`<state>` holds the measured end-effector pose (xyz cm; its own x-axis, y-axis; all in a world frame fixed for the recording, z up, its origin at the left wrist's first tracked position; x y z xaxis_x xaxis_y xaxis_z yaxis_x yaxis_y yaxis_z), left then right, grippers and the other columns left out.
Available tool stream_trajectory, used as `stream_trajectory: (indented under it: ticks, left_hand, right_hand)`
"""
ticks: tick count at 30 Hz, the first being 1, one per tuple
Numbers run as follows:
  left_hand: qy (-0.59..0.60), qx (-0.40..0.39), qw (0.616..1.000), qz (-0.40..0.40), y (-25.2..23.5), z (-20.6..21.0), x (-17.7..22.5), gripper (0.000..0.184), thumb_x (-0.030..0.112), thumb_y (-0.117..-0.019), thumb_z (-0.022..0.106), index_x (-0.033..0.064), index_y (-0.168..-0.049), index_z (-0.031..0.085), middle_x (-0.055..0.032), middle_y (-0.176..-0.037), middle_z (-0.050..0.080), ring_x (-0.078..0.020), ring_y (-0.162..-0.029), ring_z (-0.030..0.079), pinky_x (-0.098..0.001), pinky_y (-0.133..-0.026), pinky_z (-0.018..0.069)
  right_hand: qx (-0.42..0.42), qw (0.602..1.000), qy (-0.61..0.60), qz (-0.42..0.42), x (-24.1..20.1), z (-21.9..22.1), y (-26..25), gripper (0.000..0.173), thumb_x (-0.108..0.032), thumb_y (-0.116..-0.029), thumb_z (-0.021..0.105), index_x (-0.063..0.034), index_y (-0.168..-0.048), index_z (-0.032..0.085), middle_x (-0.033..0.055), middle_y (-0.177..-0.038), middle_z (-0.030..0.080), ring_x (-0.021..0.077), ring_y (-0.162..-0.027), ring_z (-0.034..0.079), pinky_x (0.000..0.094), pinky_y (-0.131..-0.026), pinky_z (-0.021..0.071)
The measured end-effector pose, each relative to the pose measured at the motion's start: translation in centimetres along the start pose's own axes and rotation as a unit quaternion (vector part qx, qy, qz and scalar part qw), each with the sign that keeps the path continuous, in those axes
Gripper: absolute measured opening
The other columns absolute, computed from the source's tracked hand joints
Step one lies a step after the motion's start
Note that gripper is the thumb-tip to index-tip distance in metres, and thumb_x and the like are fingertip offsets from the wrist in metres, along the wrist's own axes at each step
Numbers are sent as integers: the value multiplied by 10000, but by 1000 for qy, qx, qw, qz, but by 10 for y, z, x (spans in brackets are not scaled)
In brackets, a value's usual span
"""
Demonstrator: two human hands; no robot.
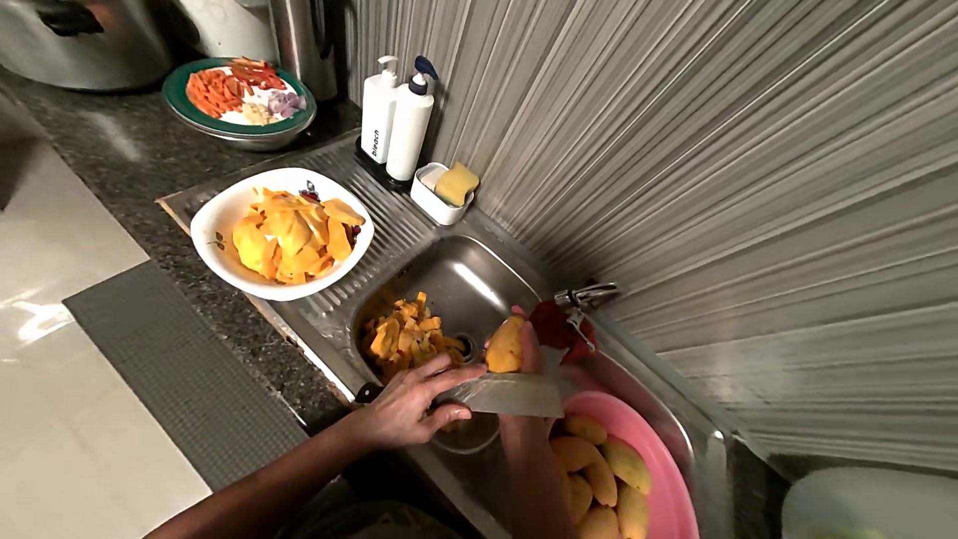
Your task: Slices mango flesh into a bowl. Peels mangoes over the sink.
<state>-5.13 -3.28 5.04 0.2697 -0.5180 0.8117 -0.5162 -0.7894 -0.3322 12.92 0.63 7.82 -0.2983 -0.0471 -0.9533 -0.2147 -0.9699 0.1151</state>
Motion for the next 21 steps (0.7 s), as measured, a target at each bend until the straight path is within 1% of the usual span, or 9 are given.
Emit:
stream_trajectory:
  ticks: [3, 5, 7, 10, 11, 13, 16, 19, 21]
  left_hand:
    - [3, -3, 1000, 8, -3, 2, 2, 535, 463, -1005, 613, 350, -1513, 493, -100, -1159, 623, -183, -941, 653, -390, -785, 589]
    - [9, -14, 1000, 13, -4, 3, 4, 554, 458, -1004, 616, 336, -1527, 479, -106, -1179, 627, -186, -957, 659, -394, -799, 590]
    - [3, -28, 1000, 13, -3, 4, 4, 571, 461, -1002, 616, 340, -1538, 463, -109, -1182, 627, -195, -941, 665, -405, -782, 594]
    - [-16, -34, 999, 14, -2, 4, 5, 558, 468, -1006, 606, 361, -1534, 462, -107, -1167, 626, -198, -915, 666, -411, -753, 596]
    - [-22, -23, 999, 15, -3, 3, 4, 533, 466, -1007, 606, 360, -1516, 487, -103, -1145, 627, -195, -902, 662, -404, -740, 593]
    - [-30, -2, 999, 13, -6, 0, 4, 483, 467, -1010, 598, 354, -1476, 534, -100, -1125, 626, -189, -871, 660, -394, -707, 589]
    - [-21, 7, 1000, 6, -12, -4, 1, 465, 473, -1007, 603, 347, -1452, 554, -93, -1149, 631, -183, -888, 665, -393, -722, 591]
    - [0, -6, 1000, -9, -17, -6, 0, 517, 469, -1004, 612, 348, -1496, 509, -98, -1211, 627, -190, -959, 663, -409, -788, 592]
    - [11, -8, 1000, -11, -19, -5, -1, 544, 467, -1004, 614, 348, -1519, 487, -102, -1209, 624, -189, -972, 651, -405, -810, 583]
  right_hand:
    - [-18, 1000, 1, -8, 1, 2, 2, 490, -315, -1069, 366, -11, -1452, 389, 42, -988, 645, 87, -750, 660, 257, -683, 591]
    - [0, 1000, 9, 4, -3, 5, 4, 476, -290, -1080, 330, -5, -1457, 387, 48, -989, 642, 84, -744, 652, 255, -680, 583]
    - [13, 999, 22, 33, -7, 7, 4, 468, -285, -1099, 282, -22, -1478, 359, 50, -970, 622, 89, -737, 633, 264, -673, 571]
    - [20, 999, 8, 47, -4, 4, 2, 465, -299, -1095, 283, -32, -1464, 381, 46, -910, 643, 100, -691, 651, 270, -620, 583]
    - [19, 999, 10, 42, -4, 5, 3, 458, -289, -1097, 280, -25, -1457, 384, 40, -921, 634, 90, -700, 643, 258, -632, 574]
    - [5, 1000, -17, 19, 4, 3, 6, 455, -299, -1085, 340, -26, -1442, 411, 38, -981, 641, 81, -760, 652, 255, -692, 582]
    - [-7, 999, -38, -8, 11, 4, 11, 422, -299, -1090, 398, -47, -1419, 476, 23, -1073, 647, 51, -888, 651, 238, -791, 571]
    - [-9, 999, -28, -21, 13, 5, 10, 403, -266, -1094, 393, -26, -1399, 502, 28, -1090, 651, 46, -914, 650, 231, -810, 568]
    - [-14, 999, -22, -19, 12, 5, 9, 399, -262, -1096, 375, -27, -1393, 503, 19, -1060, 654, 35, -892, 651, 220, -791, 569]
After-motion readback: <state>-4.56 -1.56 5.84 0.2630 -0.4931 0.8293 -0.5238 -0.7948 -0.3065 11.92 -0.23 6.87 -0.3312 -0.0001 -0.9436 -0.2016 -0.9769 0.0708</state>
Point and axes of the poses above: each hand's wrist, its own y-axis away from the middle knuckle, its own z-axis out of the palm, x = y × z, the point moved 3 cm from there along -y, towards the middle knuckle
